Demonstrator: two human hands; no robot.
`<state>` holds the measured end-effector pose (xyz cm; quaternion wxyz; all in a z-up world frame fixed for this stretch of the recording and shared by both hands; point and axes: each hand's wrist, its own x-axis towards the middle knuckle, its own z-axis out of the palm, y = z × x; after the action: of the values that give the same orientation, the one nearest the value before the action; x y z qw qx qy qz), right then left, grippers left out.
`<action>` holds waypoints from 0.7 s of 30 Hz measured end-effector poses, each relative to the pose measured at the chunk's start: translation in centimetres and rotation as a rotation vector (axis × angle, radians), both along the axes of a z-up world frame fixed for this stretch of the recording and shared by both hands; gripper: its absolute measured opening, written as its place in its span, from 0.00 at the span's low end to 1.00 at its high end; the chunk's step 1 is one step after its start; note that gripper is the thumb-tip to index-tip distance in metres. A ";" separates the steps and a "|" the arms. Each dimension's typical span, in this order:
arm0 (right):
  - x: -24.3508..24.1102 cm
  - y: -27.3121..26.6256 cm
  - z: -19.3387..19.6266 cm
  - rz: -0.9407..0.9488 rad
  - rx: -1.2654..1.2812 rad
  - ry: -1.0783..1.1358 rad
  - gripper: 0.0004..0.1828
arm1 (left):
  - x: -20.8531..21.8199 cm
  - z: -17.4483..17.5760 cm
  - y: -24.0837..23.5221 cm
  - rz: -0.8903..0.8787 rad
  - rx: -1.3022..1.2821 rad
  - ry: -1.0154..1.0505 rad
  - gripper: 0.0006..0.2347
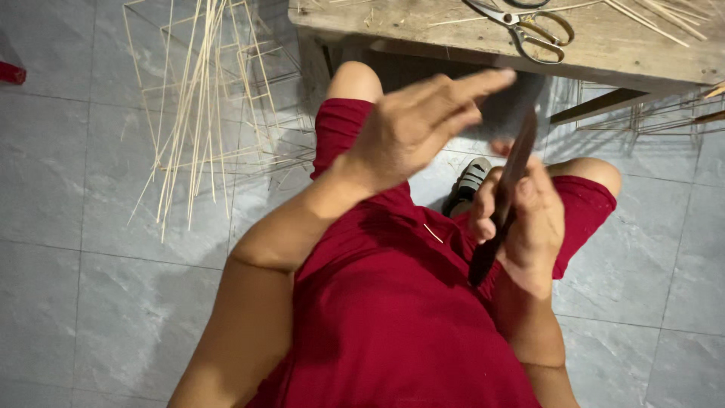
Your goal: The person sits on the floor and uses a knife to sharpen the ends of thin wooden sticks. They repeatedly hold a stick in the left hand and scrape the knife along it to create a point, then place the finished stick on a nearby wooden table.
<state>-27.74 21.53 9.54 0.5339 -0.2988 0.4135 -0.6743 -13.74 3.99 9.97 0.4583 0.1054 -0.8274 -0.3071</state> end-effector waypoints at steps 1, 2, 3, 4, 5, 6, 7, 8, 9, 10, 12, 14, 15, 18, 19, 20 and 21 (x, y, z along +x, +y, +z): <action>0.1 -0.3 0.4 -0.038 -0.012 -0.005 0.33 | -0.1 -0.3 0.2 -0.023 0.015 0.018 0.19; 0.2 -0.4 0.9 -0.059 -0.034 -0.006 0.33 | -0.3 -0.6 0.7 -0.053 0.036 0.038 0.19; 0.3 -0.4 1.3 -0.080 -0.056 -0.008 0.33 | -0.4 -0.7 1.2 -0.084 0.058 0.058 0.20; 0.2 -0.5 1.7 -0.099 -0.083 -0.007 0.33 | -0.7 -0.7 1.6 -0.087 0.078 0.063 0.20; 0.2 -0.5 2.1 -0.102 -0.093 -0.001 0.33 | -1.0 -0.7 2.0 -0.090 0.099 0.068 0.20; 0.1 -0.5 2.4 -0.103 -0.105 0.004 0.32 | -1.2 -0.6 2.1 -0.102 0.115 0.073 0.20; 0.1 -0.6 2.6 -0.111 -0.110 0.008 0.32 | -1.5 -0.6 2.1 -0.113 0.130 0.077 0.20; 0.1 -0.5 2.7 -0.117 -0.110 0.008 0.31 | -1.6 -0.6 2.2 -0.134 0.147 0.079 0.20; 0.2 -0.4 2.8 -0.129 -0.103 0.007 0.31 | -1.8 -0.6 2.2 -0.141 0.153 0.081 0.20; 0.3 -0.3 2.8 -0.131 -0.102 0.006 0.31 | -2.0 -0.6 2.2 -0.148 0.161 0.084 0.20; 0.2 -0.3 2.6 -0.127 -0.109 0.005 0.31 | -2.5 -0.6 2.3 -0.138 0.152 0.095 0.19; 0.1 -0.5 2.4 -0.112 -0.125 0.006 0.31 | -2.4 -0.5 2.4 -0.107 0.134 0.093 0.18; 0.0 -0.6 2.4 -0.103 -0.134 0.007 0.30 | -2.4 -0.5 2.4 -0.090 0.124 0.093 0.18; -0.1 -0.7 2.1 -0.086 -0.135 0.013 0.30 | -2.2 -0.4 2.5 -0.109 0.140 0.080 0.17; -0.1 -0.7 2.1 -0.087 -0.129 0.011 0.29 | -2.1 -0.4 2.6 -0.114 0.149 0.077 0.18; -0.1 -0.7 2.0 -0.088 -0.124 0.009 0.29 | -2.1 -0.3 2.6 -0.118 0.163 0.074 0.18; -0.1 -0.6 2.0 -0.094 -0.117 0.002 0.28 | -2.2 -0.3 2.7 -0.126 0.171 0.078 0.18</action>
<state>-27.85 20.90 11.52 0.4830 -0.3104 0.3876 -0.7212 -15.93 6.65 9.66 0.4594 0.0800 -0.7845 -0.4088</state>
